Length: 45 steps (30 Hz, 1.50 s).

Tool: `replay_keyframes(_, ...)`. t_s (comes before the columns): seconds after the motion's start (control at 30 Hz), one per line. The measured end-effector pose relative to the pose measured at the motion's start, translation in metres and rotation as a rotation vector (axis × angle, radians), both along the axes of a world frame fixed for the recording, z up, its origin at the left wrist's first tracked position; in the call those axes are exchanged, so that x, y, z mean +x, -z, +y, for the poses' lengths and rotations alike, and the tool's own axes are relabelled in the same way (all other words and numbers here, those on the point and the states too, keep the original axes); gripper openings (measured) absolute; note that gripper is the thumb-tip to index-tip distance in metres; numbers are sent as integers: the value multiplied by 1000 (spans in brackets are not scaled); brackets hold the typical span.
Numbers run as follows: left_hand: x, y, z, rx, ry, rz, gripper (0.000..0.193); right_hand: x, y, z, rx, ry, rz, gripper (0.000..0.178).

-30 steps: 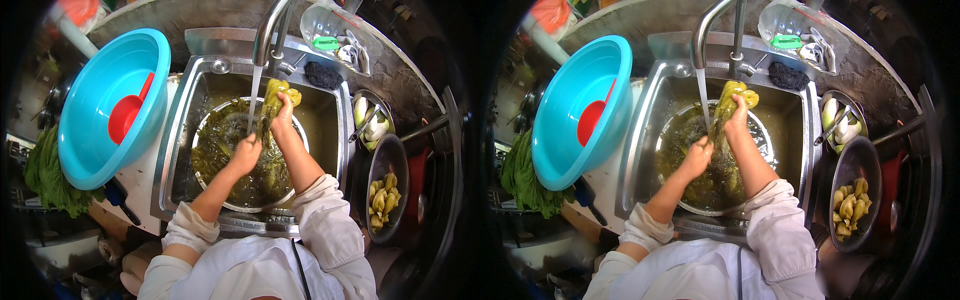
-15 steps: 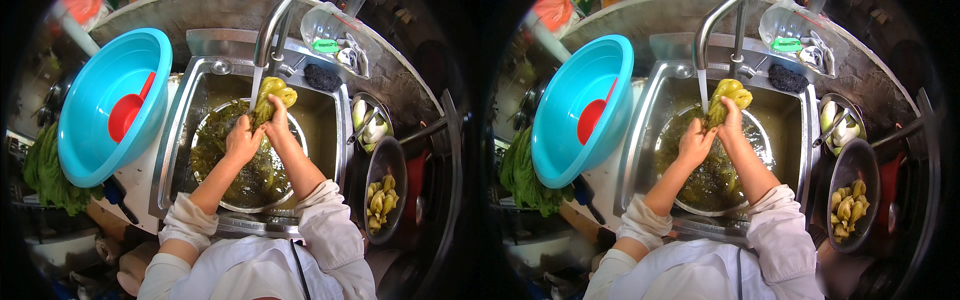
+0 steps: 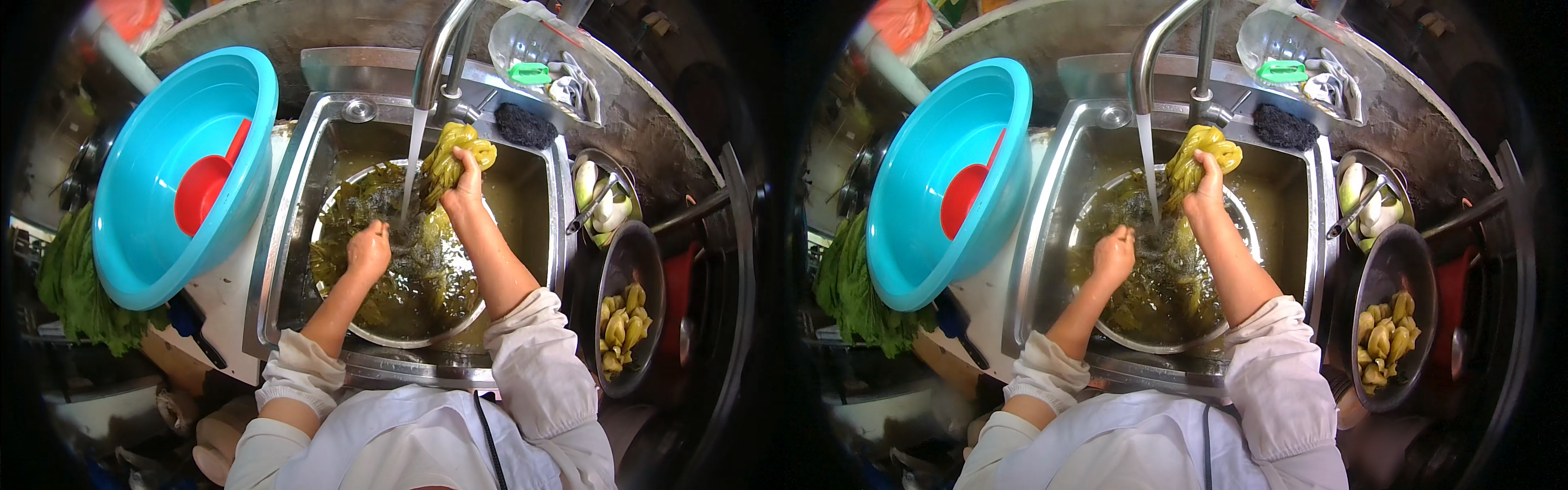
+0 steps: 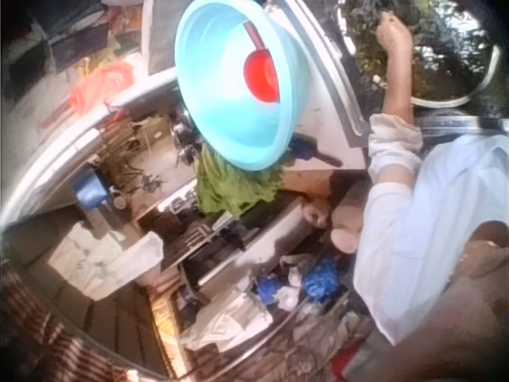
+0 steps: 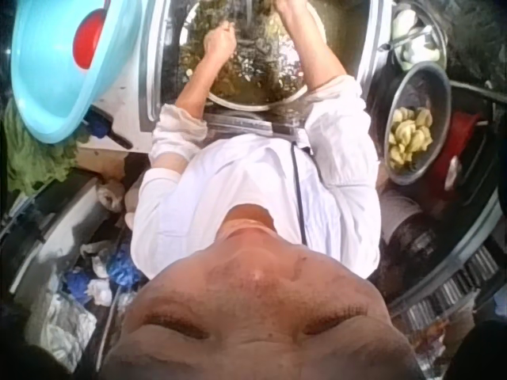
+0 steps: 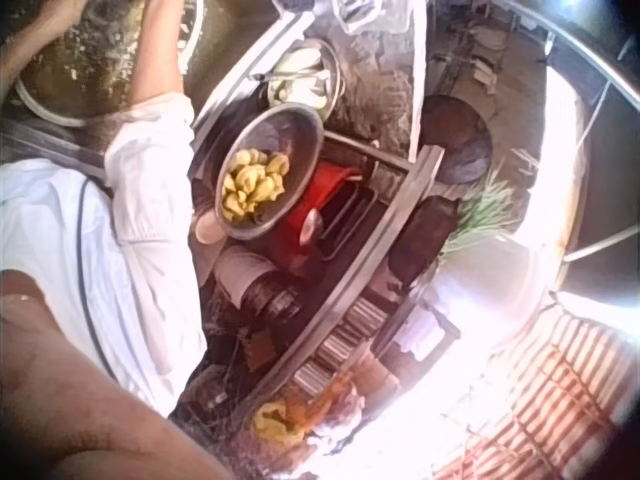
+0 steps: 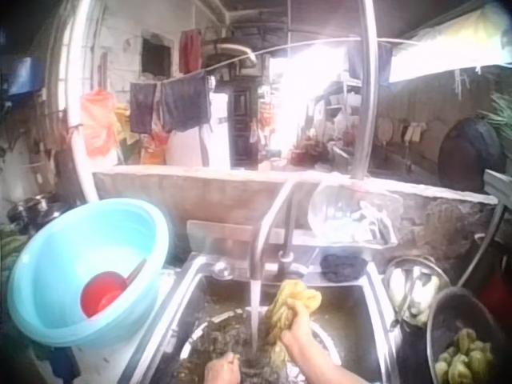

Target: The person washes green leafy vegetables under running water in a kitchen sink. They repeatedly submerge, rub, and rinse the leaves, then transfer them to a metal bowl on the counter.

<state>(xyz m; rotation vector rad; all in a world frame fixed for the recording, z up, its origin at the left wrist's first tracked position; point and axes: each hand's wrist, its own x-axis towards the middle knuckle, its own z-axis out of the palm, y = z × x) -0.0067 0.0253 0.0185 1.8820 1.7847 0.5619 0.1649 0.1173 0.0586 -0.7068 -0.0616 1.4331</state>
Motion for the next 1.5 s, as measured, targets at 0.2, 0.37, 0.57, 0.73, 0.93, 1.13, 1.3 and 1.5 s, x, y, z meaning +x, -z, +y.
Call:
replay_keyframes(0.2, 16, 1, 49, -219, 82, -857, 36, -25, -4, -13, 53, -151, 42, 31)
replay_keyframes(0.37, 22, 13, 44, -387, 187, -1136, 24, -27, -3, -13, 80, -169, -11, 30)
replay_keyframes(0.57, 2, 56, -5, -620, 45, -367, 45, -16, 3, -10, 83, -148, -25, 28)
replay_keyframes(0.73, -6, 40, 7, -403, 339, 258, 71, -18, 4, -14, 94, -191, -78, 29)
replay_keyframes(0.93, 16, 11, 52, -268, 280, -1065, 56, -28, -2, -15, 113, -210, -131, 29)
replay_keyframes(1.13, 14, 15, 30, -485, 198, -999, 17, -18, -8, -18, 170, -225, -62, 30)
replay_keyframes(1.3, 20, -2, 4, -565, 178, -1090, 15, -12, -3, -13, 56, -219, 30, 35)
replay_keyframes(1.5, 29, -41, -41, 80, 200, -446, 19, 1, 9, -2, -69, -42, 11, 31)
